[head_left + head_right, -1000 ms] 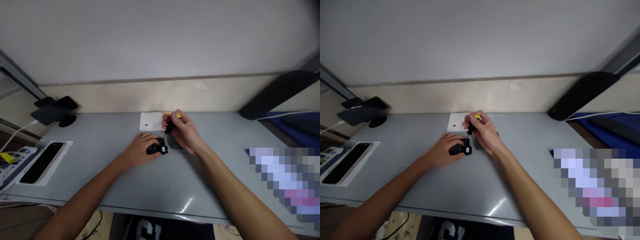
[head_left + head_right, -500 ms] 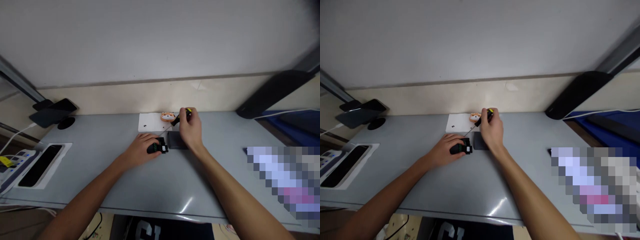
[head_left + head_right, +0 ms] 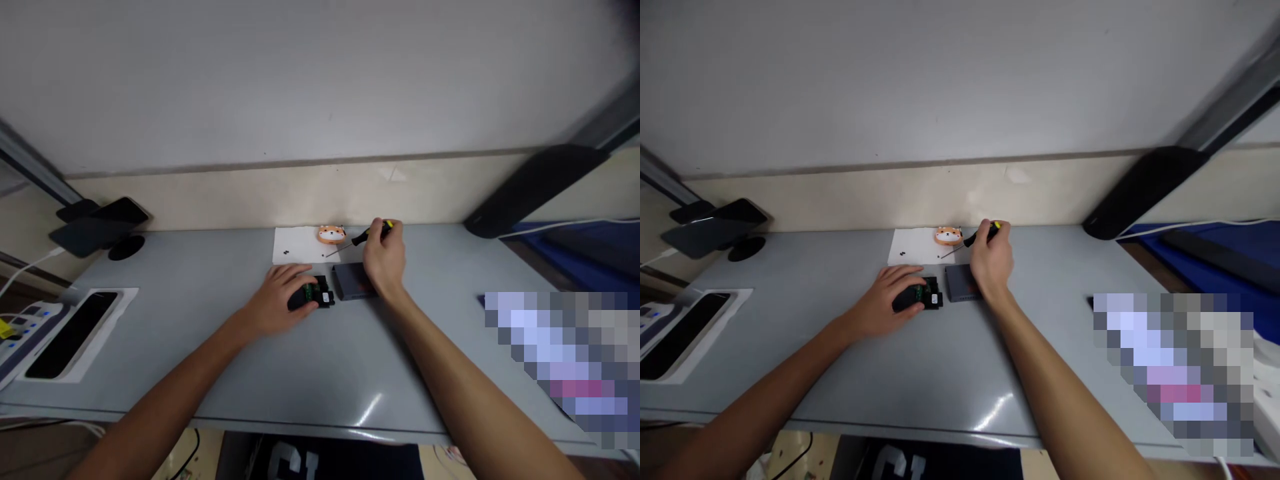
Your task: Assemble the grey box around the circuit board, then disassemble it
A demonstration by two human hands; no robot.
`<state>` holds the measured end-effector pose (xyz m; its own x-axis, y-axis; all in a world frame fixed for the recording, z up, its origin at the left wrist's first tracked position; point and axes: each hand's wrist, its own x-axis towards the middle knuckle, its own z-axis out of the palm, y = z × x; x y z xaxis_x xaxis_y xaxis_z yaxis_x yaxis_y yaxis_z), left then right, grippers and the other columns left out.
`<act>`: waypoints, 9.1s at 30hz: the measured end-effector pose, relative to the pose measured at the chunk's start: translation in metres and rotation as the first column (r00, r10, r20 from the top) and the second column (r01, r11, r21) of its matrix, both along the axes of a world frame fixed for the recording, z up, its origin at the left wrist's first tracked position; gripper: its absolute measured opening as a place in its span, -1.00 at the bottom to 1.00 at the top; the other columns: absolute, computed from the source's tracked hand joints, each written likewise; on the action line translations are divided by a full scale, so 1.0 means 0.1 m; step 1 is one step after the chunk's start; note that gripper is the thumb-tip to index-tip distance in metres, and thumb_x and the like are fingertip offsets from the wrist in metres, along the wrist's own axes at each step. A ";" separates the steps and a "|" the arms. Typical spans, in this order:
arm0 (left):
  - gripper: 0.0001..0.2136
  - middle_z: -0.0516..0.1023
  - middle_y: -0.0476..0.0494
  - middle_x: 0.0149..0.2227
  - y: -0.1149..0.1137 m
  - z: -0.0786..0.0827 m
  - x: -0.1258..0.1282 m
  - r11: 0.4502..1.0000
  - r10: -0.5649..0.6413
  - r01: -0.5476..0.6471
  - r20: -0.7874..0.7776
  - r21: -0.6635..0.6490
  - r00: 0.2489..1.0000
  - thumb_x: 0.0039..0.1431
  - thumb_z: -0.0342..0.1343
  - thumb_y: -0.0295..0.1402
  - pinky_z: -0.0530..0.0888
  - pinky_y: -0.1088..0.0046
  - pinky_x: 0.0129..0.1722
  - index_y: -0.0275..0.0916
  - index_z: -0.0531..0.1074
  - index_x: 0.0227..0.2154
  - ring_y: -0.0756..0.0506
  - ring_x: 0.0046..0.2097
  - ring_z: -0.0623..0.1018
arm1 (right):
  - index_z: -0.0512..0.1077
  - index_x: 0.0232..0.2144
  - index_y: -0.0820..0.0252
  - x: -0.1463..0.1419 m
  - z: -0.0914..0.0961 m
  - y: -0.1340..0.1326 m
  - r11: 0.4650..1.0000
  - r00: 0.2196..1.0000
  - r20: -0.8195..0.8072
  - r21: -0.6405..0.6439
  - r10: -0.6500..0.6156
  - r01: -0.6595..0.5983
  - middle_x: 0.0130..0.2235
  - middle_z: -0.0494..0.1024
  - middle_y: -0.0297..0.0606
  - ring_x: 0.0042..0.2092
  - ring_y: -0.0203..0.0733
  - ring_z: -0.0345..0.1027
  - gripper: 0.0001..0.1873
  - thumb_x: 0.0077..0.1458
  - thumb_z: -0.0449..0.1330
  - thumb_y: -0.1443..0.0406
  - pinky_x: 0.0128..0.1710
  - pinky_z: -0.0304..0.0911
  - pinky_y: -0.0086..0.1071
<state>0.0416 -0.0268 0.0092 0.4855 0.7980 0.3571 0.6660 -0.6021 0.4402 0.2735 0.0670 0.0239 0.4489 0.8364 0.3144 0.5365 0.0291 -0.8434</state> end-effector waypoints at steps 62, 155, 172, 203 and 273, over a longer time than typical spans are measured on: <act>-0.89 0.61 -0.07 -0.15 0.17 -0.10 -0.16 0.945 0.237 -0.274 0.202 0.179 0.950 0.39 0.14 -0.29 0.40 0.26 0.00 -0.15 0.54 -0.22 -0.11 -0.07 0.56 | 0.34 -0.24 0.06 -0.37 0.19 -0.24 0.846 0.749 -0.396 0.293 0.531 -0.445 -0.44 0.36 -0.40 -0.53 -0.33 0.17 -0.65 0.30 0.12 -0.07 -0.59 0.13 -0.43; -0.74 0.50 -0.08 -0.29 0.22 -0.12 -0.19 0.974 0.224 -0.225 0.009 0.003 0.974 0.46 -0.06 -0.35 0.42 0.31 -0.11 -0.21 0.43 -0.36 -0.10 -0.19 0.49 | 0.37 -0.32 0.07 -0.86 0.38 -0.31 0.537 0.301 -0.537 0.358 0.788 -0.764 -0.35 0.36 -0.31 -0.35 -0.25 0.29 -0.60 0.26 0.14 -0.11 -0.35 0.28 -0.33; -0.73 0.49 -0.08 -0.29 0.24 -0.15 -0.20 0.978 0.209 -0.209 0.014 0.011 0.978 0.47 -0.06 -0.34 0.41 0.32 -0.11 -0.22 0.45 -0.36 -0.09 -0.19 0.49 | 0.40 -0.33 0.09 -0.87 0.37 -0.30 0.560 0.184 -0.645 0.444 0.742 -0.700 -0.34 0.40 -0.36 -0.30 -0.29 0.35 -0.76 0.17 0.33 0.10 -0.29 0.26 -0.38; -0.74 0.49 -0.08 -0.30 0.23 -0.13 -0.20 0.977 0.212 -0.212 0.024 0.002 0.977 0.45 -0.04 -0.36 0.40 0.34 -0.15 -0.22 0.45 -0.36 -0.08 -0.22 0.49 | 0.45 -0.20 0.08 -0.89 0.38 -0.29 0.544 0.049 -0.700 0.506 0.712 -0.670 -0.45 0.22 -0.40 -0.42 -0.30 0.12 -0.71 0.31 0.16 0.02 -0.39 0.14 -0.37; -0.74 0.49 -0.09 -0.29 0.23 -0.12 -0.19 0.980 0.199 -0.199 0.029 0.004 0.980 0.46 -0.07 -0.36 0.41 0.32 -0.12 -0.21 0.44 -0.35 -0.10 -0.20 0.49 | 0.48 -0.29 0.07 -0.85 0.36 -0.27 0.571 0.140 -0.703 0.426 0.697 -0.702 -0.29 0.44 -0.31 -0.28 -0.24 0.32 -0.70 0.16 0.30 -0.01 -0.22 0.30 -0.33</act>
